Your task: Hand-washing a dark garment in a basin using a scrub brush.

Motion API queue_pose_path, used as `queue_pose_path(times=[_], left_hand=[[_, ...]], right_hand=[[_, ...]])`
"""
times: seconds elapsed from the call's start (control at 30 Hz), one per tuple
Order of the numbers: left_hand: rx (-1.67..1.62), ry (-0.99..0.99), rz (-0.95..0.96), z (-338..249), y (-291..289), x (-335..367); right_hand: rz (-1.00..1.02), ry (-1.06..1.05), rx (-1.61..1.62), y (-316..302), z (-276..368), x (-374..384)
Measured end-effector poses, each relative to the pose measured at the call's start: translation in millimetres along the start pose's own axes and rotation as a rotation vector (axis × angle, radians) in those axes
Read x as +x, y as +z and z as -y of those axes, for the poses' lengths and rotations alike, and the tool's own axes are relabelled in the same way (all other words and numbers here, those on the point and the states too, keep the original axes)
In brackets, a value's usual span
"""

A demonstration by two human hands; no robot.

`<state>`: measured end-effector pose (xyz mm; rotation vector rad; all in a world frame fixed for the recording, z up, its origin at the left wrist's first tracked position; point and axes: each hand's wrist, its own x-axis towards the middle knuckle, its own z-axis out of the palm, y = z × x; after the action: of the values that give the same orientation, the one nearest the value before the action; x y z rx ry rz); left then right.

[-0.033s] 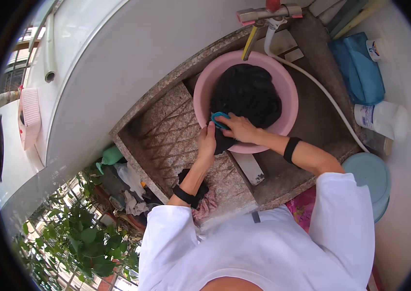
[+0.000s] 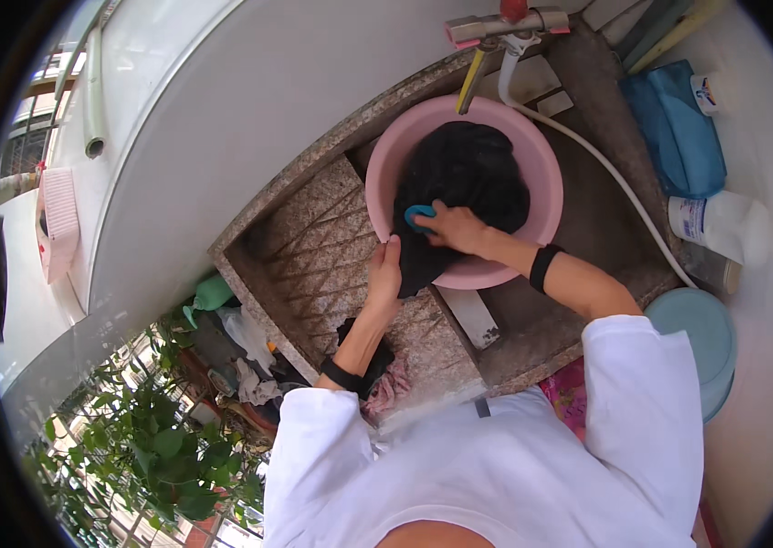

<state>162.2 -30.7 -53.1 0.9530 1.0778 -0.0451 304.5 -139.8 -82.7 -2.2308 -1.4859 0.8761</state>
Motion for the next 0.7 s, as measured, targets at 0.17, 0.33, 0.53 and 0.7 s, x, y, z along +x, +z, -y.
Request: queue_pose_path(times=[0.17, 0.33, 0.53, 0.7], left_hand=[[0.206, 0.17, 0.015, 9, -5, -7], [0.698, 0.269, -0.057, -3, -5, -14], [0.642, 0.285, 0.043, -42, 15, -55], [0.627, 0.365, -0.002, -18, -13, -47]], right_hand=[[-0.001, 0.196, -0.229, -35, -69, 19], [0.044, 0.276, 0.124, -36, -52, -6], [0.021, -0.023, -0.181, 5, -43, 38], [-0.091, 0.333, -0.059, -25, -62, 50]])
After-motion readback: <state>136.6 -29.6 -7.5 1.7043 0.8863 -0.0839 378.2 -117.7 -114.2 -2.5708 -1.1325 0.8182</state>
